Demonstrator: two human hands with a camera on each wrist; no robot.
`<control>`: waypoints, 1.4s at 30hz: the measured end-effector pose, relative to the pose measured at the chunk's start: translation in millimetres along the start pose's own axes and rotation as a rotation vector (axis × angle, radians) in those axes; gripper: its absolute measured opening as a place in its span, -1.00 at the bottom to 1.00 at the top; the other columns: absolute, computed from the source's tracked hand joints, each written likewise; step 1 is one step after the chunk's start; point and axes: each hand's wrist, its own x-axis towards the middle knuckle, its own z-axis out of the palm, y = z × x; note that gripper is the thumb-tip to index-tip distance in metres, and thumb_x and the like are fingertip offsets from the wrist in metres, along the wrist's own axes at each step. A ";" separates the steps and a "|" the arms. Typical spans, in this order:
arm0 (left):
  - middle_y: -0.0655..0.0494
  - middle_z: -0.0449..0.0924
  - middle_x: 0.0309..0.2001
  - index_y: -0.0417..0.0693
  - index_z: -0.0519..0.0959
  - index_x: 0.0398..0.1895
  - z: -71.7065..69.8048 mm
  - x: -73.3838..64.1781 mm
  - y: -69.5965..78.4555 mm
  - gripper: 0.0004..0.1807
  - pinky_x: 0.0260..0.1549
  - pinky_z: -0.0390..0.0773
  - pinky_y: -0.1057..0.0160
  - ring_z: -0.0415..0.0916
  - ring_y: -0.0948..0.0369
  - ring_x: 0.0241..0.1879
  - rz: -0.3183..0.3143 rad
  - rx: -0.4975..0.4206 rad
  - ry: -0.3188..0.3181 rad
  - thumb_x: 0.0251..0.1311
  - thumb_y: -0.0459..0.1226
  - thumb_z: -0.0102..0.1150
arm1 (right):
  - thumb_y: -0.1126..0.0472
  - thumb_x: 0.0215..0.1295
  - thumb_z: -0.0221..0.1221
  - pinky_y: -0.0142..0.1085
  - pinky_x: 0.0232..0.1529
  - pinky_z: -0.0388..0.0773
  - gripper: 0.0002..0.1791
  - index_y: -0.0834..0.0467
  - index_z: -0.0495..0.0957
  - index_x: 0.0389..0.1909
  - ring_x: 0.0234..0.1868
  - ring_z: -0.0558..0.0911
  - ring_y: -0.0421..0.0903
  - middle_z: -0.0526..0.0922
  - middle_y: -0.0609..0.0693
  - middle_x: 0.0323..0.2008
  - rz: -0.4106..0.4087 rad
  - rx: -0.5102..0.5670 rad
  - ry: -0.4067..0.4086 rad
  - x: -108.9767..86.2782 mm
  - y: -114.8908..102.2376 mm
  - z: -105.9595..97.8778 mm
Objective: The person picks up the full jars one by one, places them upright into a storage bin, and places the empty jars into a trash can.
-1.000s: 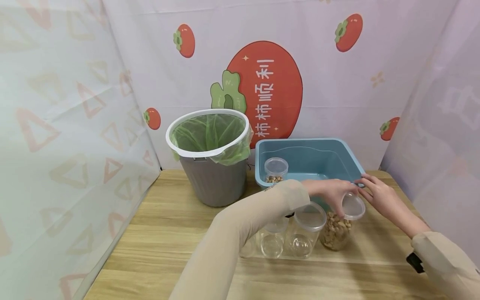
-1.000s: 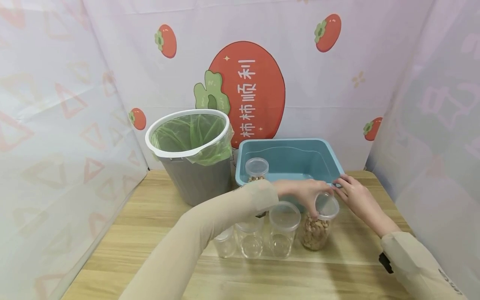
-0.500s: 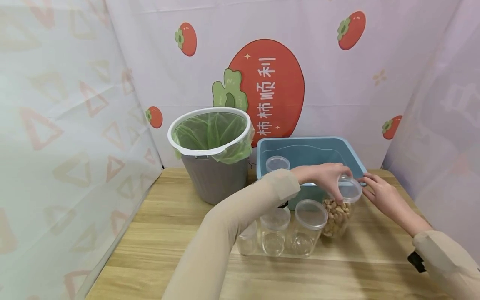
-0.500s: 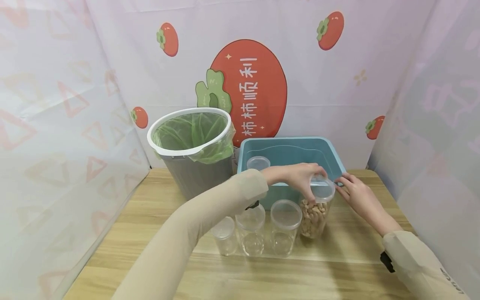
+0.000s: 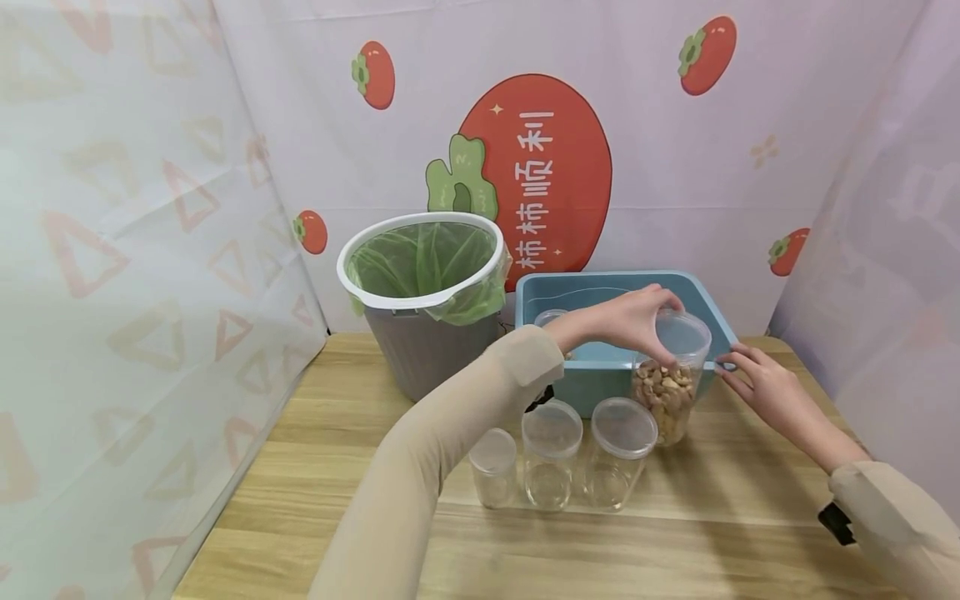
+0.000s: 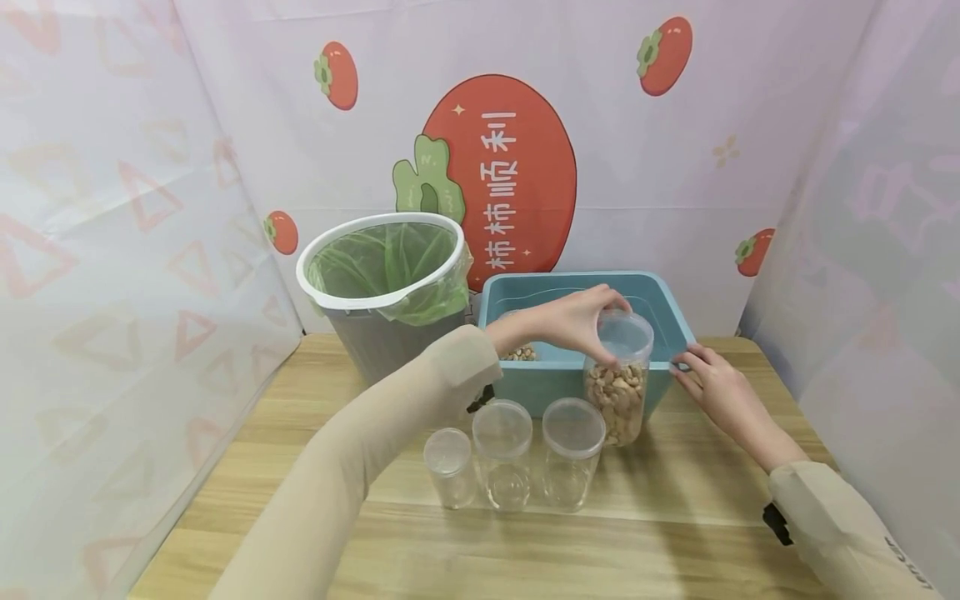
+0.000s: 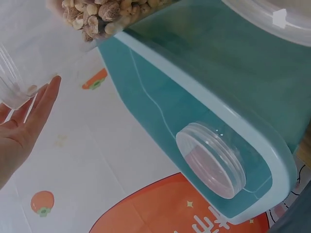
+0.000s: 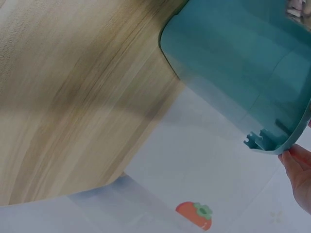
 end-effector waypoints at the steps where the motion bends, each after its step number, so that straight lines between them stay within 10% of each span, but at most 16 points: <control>1: 0.12 0.28 -0.09 -0.12 0.29 0.10 -2.0 -1.4 0.6 -0.23 -0.27 0.32 0.55 0.28 0.35 -0.18 -0.005 -0.007 0.016 -0.24 -0.07 0.34 | 0.04 0.25 -0.01 -0.05 -0.59 0.45 -0.67 0.27 0.49 -0.36 -0.47 0.53 0.18 0.47 0.28 -0.26 0.002 0.001 0.001 -0.1 -0.1 0.0; 26: 0.06 0.26 -0.04 -0.13 0.30 0.07 -71.8 -26.1 18.4 -0.27 -0.24 0.34 0.53 0.24 0.29 -0.07 -0.039 -0.067 0.260 -0.22 -0.05 0.32 | 0.19 0.15 0.12 0.02 -0.50 0.46 -0.81 0.26 0.50 -0.35 -0.40 0.53 0.23 0.46 0.31 -0.23 0.028 0.003 -0.006 -1.8 0.5 2.0; 42: 0.05 0.25 -0.04 -0.15 0.26 0.13 -52.7 -9.8 -19.7 -0.17 -0.27 0.37 0.48 0.24 0.28 -0.09 -0.179 0.000 0.391 -0.25 -0.01 0.35 | 0.26 0.12 0.15 0.05 -0.50 0.46 -0.84 0.27 0.50 -0.33 -0.37 0.54 0.26 0.46 0.32 -0.20 0.039 0.014 -0.001 -2.7 -1.5 1.4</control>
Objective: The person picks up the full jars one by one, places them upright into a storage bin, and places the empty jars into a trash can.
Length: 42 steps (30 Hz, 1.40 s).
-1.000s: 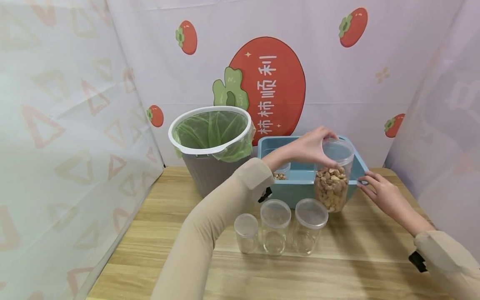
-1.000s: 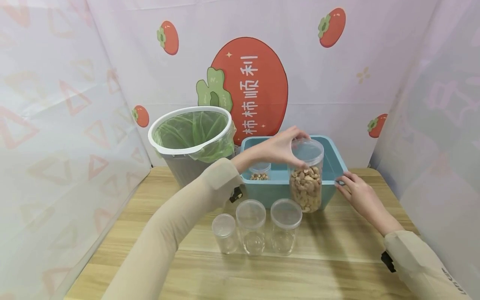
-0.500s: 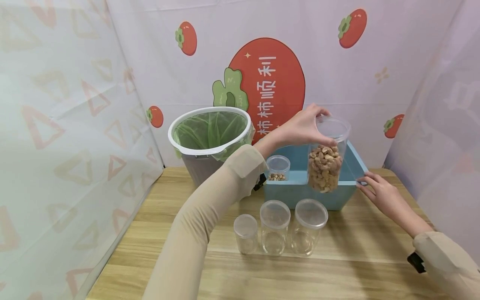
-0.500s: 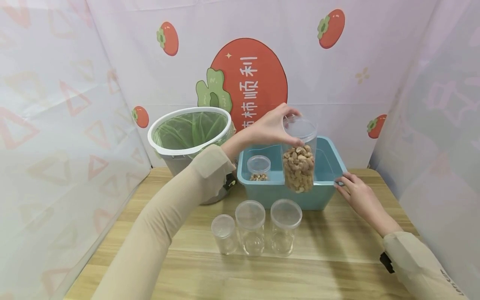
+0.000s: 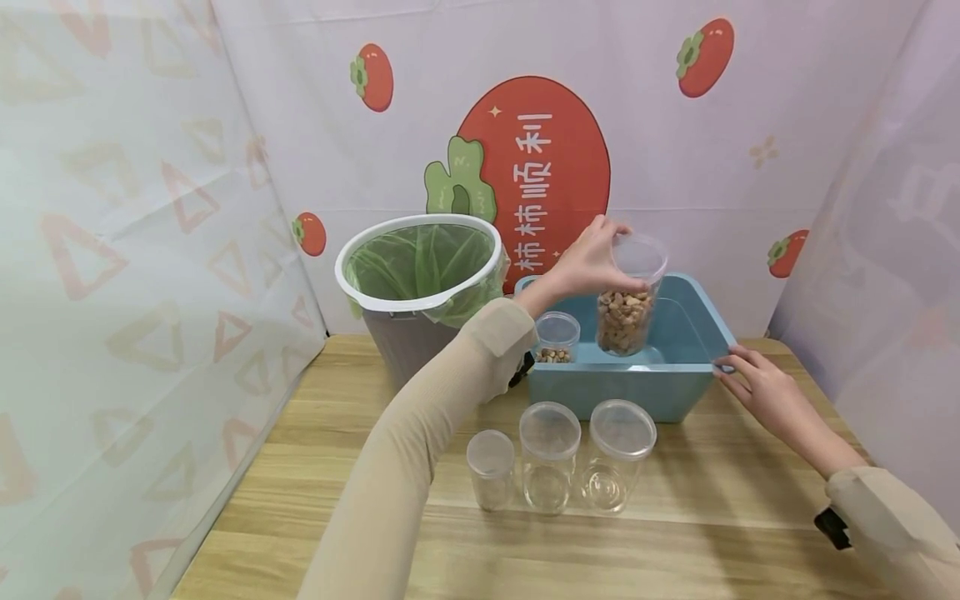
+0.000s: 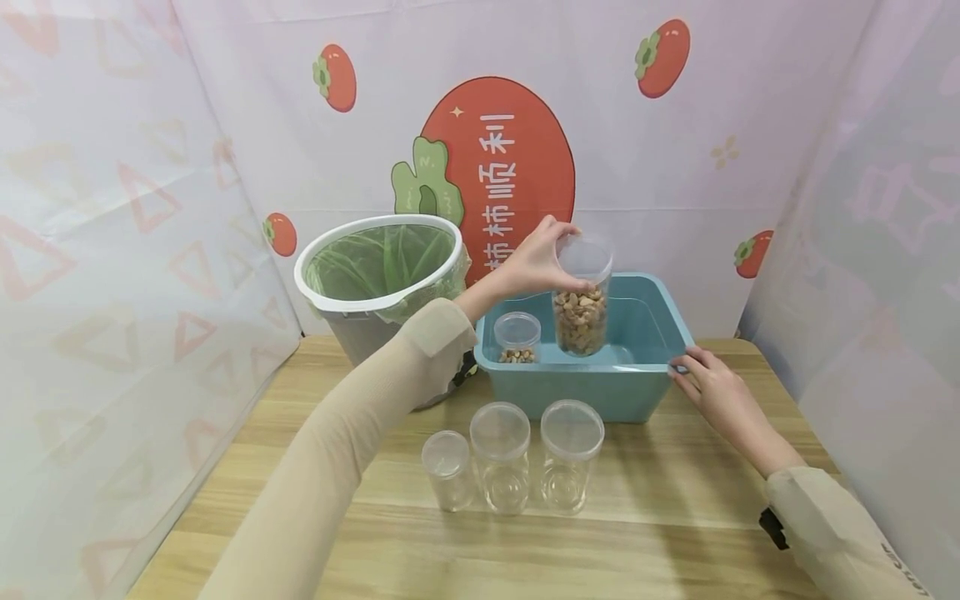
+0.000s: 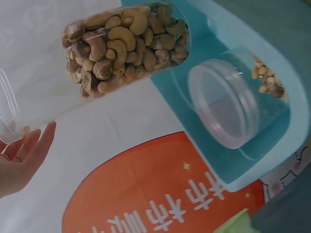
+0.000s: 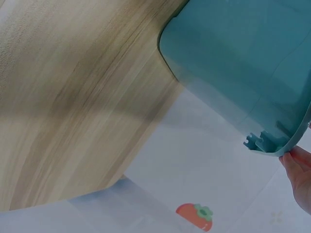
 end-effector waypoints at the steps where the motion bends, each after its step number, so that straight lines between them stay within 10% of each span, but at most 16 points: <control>1: 0.06 0.25 -0.04 -0.14 0.27 0.13 3.6 0.2 -3.1 -0.17 -0.29 0.37 0.47 0.24 0.28 -0.09 -0.010 0.005 -0.002 -0.25 -0.01 0.35 | 0.25 0.12 0.15 0.05 -0.50 0.46 -0.84 0.27 0.50 -0.33 -0.37 0.54 0.26 0.46 0.33 -0.20 0.000 0.001 0.000 -0.1 -0.2 0.0; 18: 0.01 0.26 -0.04 -0.15 0.27 0.15 58.4 -5.7 -43.8 -0.20 -0.37 0.39 0.43 0.27 0.23 -0.16 -0.052 0.025 -0.106 -0.20 -0.03 0.33 | 0.18 0.16 0.12 0.00 -0.54 0.46 -0.80 0.27 0.51 -0.34 -0.41 0.54 0.23 0.46 0.31 -0.21 -0.020 -0.001 0.015 1.7 -2.0 1.5; 42: 0.00 0.29 0.00 -0.16 0.20 0.25 86.2 -17.5 -63.8 -0.18 -0.34 0.35 0.43 0.31 0.25 -0.20 -0.058 0.111 -0.333 -0.09 -0.03 0.26 | 0.14 0.18 0.09 0.00 -0.55 0.45 -0.77 0.26 0.50 -0.35 -0.40 0.53 0.23 0.46 0.31 -0.21 -0.014 -0.004 0.012 -1.1 1.5 1.1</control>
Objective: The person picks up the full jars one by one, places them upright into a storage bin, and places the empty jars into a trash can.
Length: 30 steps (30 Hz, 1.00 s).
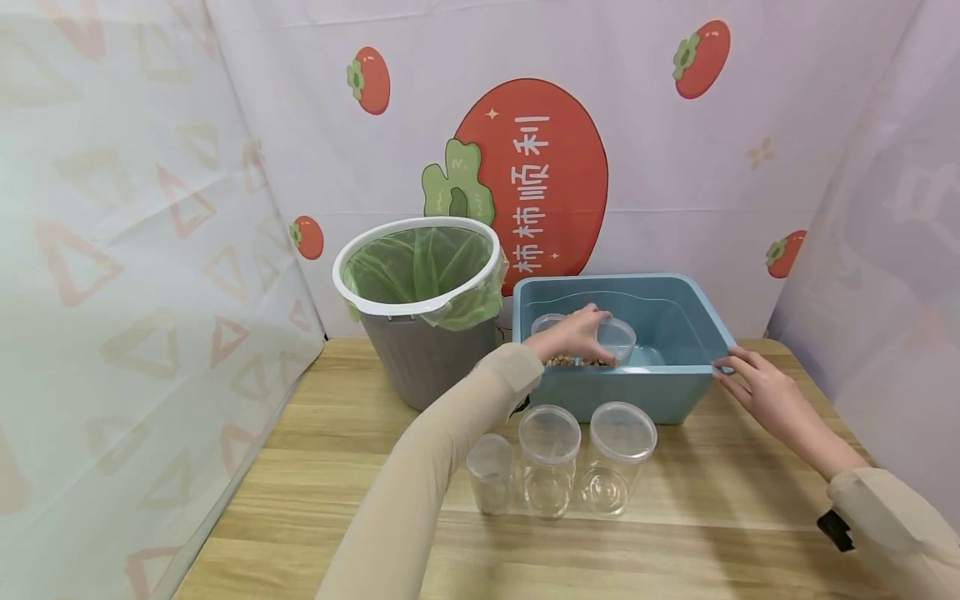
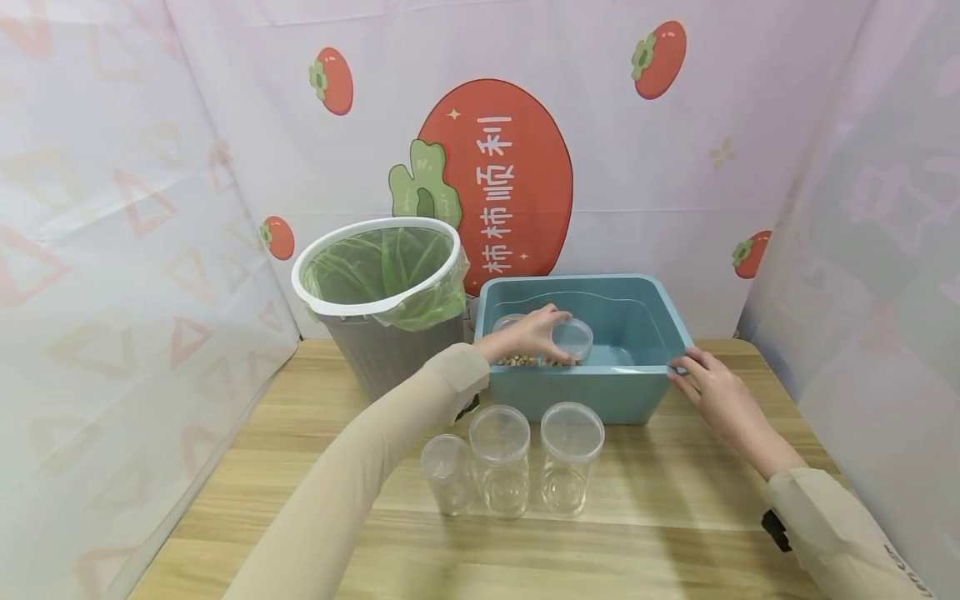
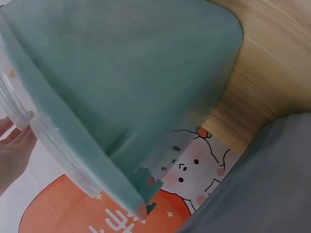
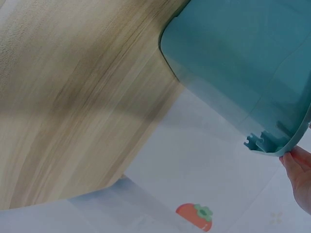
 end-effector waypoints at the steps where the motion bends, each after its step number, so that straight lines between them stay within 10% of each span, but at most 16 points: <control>1: 0.00 0.29 0.01 -0.15 0.19 0.26 0.9 -0.3 -0.6 -0.18 -0.33 0.35 0.43 0.31 0.25 -0.19 0.003 0.002 -0.006 -0.08 -0.03 0.25 | 0.14 0.18 0.09 -0.01 -0.55 0.45 -0.77 0.26 0.50 -0.35 -0.40 0.53 0.23 0.46 0.31 -0.21 -0.002 0.000 0.000 0.1 0.0 0.1; 22: 0.01 0.22 0.23 -0.06 0.21 0.26 -3.2 -15.0 -3.7 -0.39 0.10 0.26 0.29 0.18 0.19 0.19 -0.033 -0.027 0.000 0.14 -0.13 0.08 | 0.15 0.16 0.12 -0.01 -0.56 0.46 -0.78 0.26 0.52 -0.38 -0.42 0.54 0.24 0.47 0.33 -0.25 -0.007 -0.008 -0.063 5.2 0.3 -4.3; 30: 0.00 0.33 0.14 -0.06 0.29 0.21 -18.6 -44.2 -7.6 -0.46 0.03 0.33 0.28 0.28 0.16 0.12 0.026 -0.103 0.090 0.15 -0.14 0.07 | 0.32 0.03 0.20 0.01 -0.46 0.46 -0.82 0.31 0.54 -0.31 -0.36 0.54 0.27 0.45 0.40 -0.21 0.101 -0.027 -0.315 21.0 -4.9 -18.7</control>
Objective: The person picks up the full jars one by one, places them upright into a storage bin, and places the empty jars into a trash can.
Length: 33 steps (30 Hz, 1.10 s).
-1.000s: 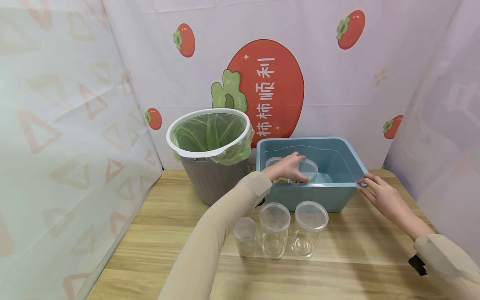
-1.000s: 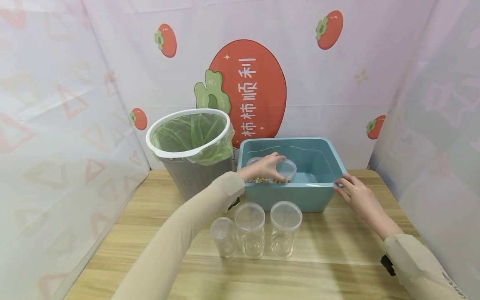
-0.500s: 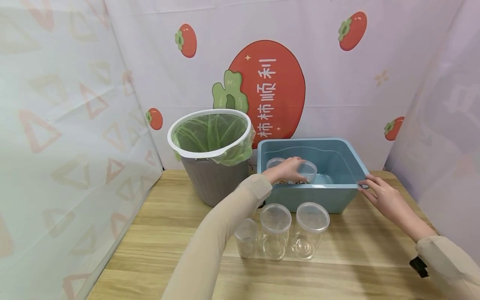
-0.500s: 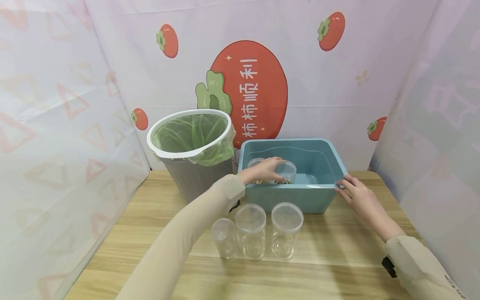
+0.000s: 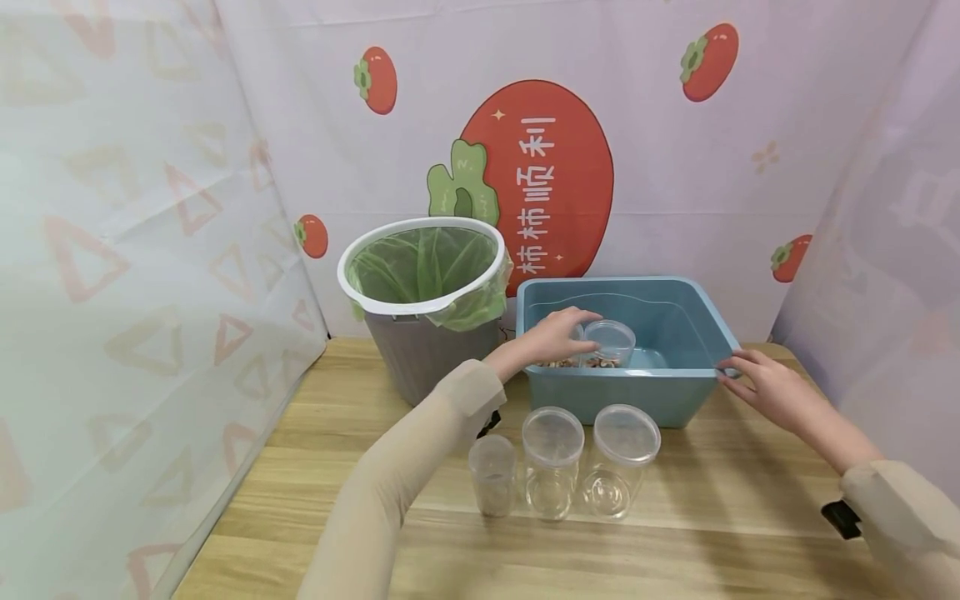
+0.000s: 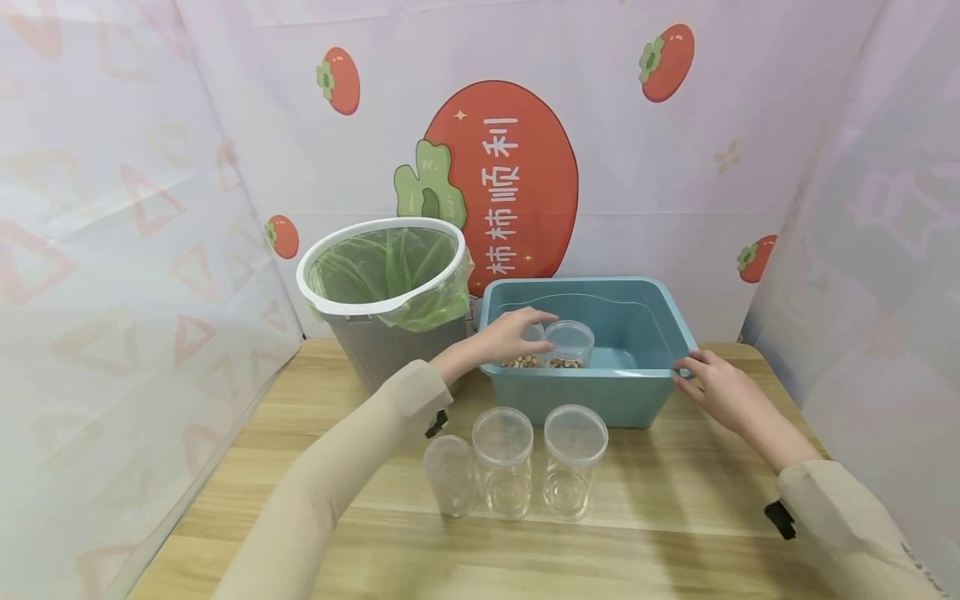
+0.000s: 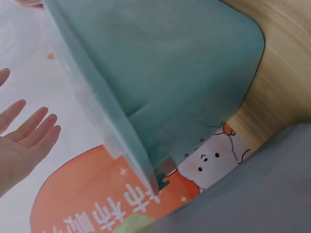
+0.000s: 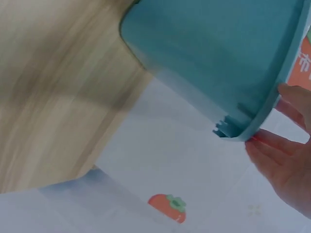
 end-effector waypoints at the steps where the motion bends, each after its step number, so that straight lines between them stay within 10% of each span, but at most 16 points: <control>1: 0.00 0.35 0.12 -0.06 0.31 0.20 -2.2 -4.2 0.0 -0.48 0.02 0.34 0.30 0.30 0.16 0.11 0.018 0.004 0.018 0.15 -0.14 0.07 | 0.32 0.03 0.19 0.01 -0.44 0.46 -0.81 0.31 0.54 -0.30 -0.36 0.54 0.25 0.46 0.39 -0.22 0.009 -0.003 -0.034 1.6 -1.4 -2.7; 16: -0.03 0.49 -0.17 -0.20 0.52 -0.10 -39.1 -84.4 -4.6 -0.70 -0.22 0.44 0.30 0.44 0.18 -0.18 0.299 0.074 0.471 0.05 -0.34 0.16 | 0.23 0.09 0.18 -0.13 -0.50 0.47 -0.73 0.22 0.50 -0.16 -0.43 0.57 0.03 0.47 0.17 -0.18 -0.130 0.058 0.026 9.0 -51.0 -19.1; 25: -0.01 0.50 -0.19 -0.21 0.54 -0.16 -54.9 -128.0 -20.9 -0.75 -0.06 0.38 0.27 0.43 0.16 -0.11 0.319 0.115 0.669 0.04 -0.37 0.16 | 0.22 0.04 0.22 -0.41 -0.58 0.41 -0.69 0.18 0.50 -0.15 -0.50 0.51 -0.23 0.50 0.10 -0.16 -0.305 0.168 0.142 3.0 -76.0 -12.9; 33: -0.07 0.55 -0.21 -0.29 0.55 -0.22 -62.3 -157.4 -43.9 -0.75 -0.10 0.38 0.19 0.43 0.08 -0.13 0.340 0.142 0.854 -0.05 -0.46 0.19 | 0.33 -0.04 0.26 -0.48 -0.54 0.38 -0.58 0.09 0.48 -0.08 -0.38 0.49 -0.25 0.45 0.04 -0.06 -0.226 0.241 0.062 -3.2 -93.7 -1.6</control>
